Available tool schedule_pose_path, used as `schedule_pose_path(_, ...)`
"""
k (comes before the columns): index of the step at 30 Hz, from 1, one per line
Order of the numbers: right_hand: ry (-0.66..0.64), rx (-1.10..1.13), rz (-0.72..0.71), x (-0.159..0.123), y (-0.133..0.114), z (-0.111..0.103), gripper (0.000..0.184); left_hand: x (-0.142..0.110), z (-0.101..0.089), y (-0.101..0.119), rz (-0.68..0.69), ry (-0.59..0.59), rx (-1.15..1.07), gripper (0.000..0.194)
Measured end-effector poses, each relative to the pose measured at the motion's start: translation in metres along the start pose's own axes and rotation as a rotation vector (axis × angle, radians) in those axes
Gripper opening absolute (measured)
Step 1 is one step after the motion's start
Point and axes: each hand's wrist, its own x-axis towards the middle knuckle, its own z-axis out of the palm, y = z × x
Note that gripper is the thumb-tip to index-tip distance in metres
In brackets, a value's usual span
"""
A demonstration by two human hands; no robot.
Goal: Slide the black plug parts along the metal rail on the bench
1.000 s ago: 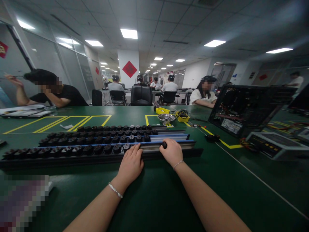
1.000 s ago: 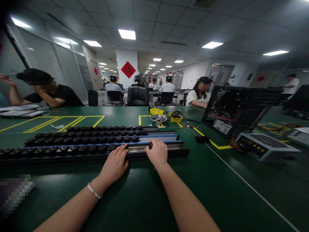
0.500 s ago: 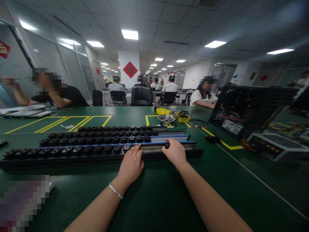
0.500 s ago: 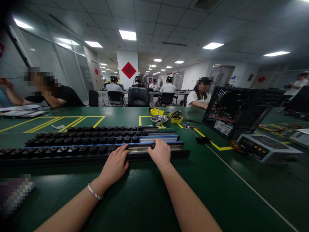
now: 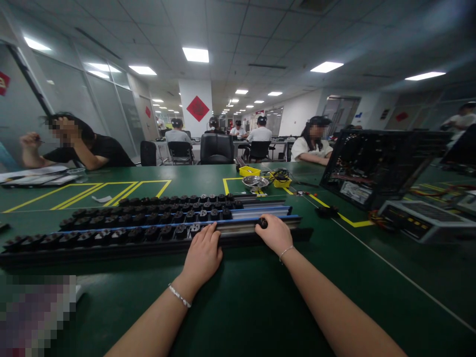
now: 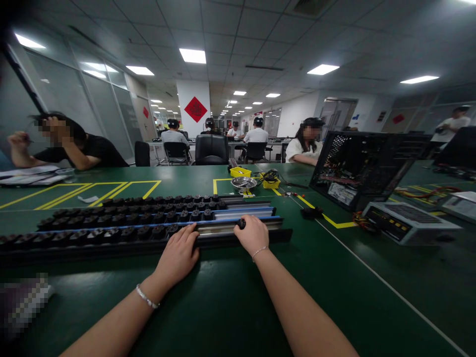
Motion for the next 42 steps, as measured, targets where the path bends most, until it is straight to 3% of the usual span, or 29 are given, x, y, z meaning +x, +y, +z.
schedule_pose_path(18,-0.044,-0.088,0.073,-0.003,-0.002,0.0,0.029,0.001,-0.001,0.001,-0.01,-0.012,-0.01,0.034)
schedule_pose_path(42,-0.048,-0.121,0.107,0.006,0.022,-0.014,0.031,0.001,0.002,-0.001,0.008,0.012,-0.003,0.034)
